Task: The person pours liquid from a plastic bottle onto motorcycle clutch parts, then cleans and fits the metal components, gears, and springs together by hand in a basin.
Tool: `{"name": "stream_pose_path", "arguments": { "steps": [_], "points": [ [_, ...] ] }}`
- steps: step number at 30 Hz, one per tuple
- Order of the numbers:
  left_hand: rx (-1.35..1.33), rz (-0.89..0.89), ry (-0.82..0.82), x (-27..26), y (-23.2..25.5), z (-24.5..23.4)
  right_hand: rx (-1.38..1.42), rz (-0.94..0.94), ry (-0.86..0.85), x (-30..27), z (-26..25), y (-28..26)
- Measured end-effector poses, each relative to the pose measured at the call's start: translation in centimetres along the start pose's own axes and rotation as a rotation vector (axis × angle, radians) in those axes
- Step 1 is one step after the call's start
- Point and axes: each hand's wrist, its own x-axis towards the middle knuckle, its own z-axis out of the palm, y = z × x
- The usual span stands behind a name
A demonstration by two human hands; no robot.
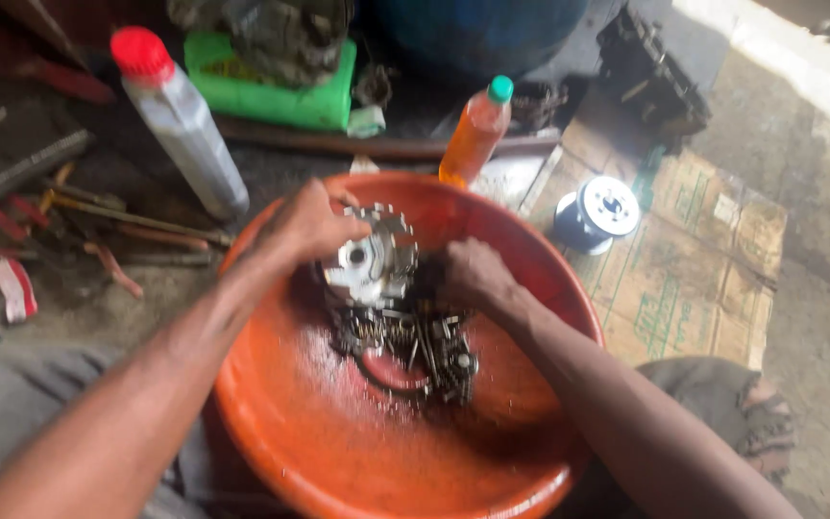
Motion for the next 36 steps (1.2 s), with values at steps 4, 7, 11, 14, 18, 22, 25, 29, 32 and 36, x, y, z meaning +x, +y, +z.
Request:
{"name": "stream_pose_path", "arguments": {
  "steps": [4, 7, 11, 14, 18, 22, 25, 29, 32, 36],
  "points": [
    [-0.107, 0.059, -0.049, 0.8, -0.2, 0.4, 0.058, 0.158, -0.167, -0.1, -2.2, 0.2],
    [-0.105, -0.024, -0.131, 0.9, -1.0, 0.5, 0.254, 0.118, -0.083, -0.3, -4.4, 1.6],
    [-0.104, 0.001, -0.109, 1.0, -0.5, 0.9, 0.505, -0.142, 0.165, -0.4, -5.4, 1.2],
    [-0.025, 0.044, -0.066, 0.4, 0.8, 0.7, 0.399, -0.269, 0.085, -1.5, -4.8, -2.1],
    [0.220, 0.278, 0.069, -0.9, 2.6, 1.4, 0.047, -0.204, 0.049, -2.8, -4.3, -5.2],
    [0.249, 0.171, -0.081, -2.0, 4.0, 1.0, -0.045, -0.062, -0.012, -2.6, -4.2, -4.7],
    [0.191, 0.174, -0.090, -2.7, 4.8, 0.7, 0.037, -0.379, 0.112, -2.9, -2.8, -4.8],
    [0.274, 0.207, -0.066, -3.3, 5.0, 0.9, -0.102, -0.139, 0.014, -2.5, -3.9, -4.2],
    [0.263, 0.211, 0.009, -2.4, 4.4, 0.2, -0.005, -0.215, 0.071, -3.3, -4.3, -4.2],
    [0.307, 0.216, 0.103, -1.4, 3.8, 0.7, 0.053, -0.229, 0.025, -2.9, -3.2, -4.3]
  ]
}}
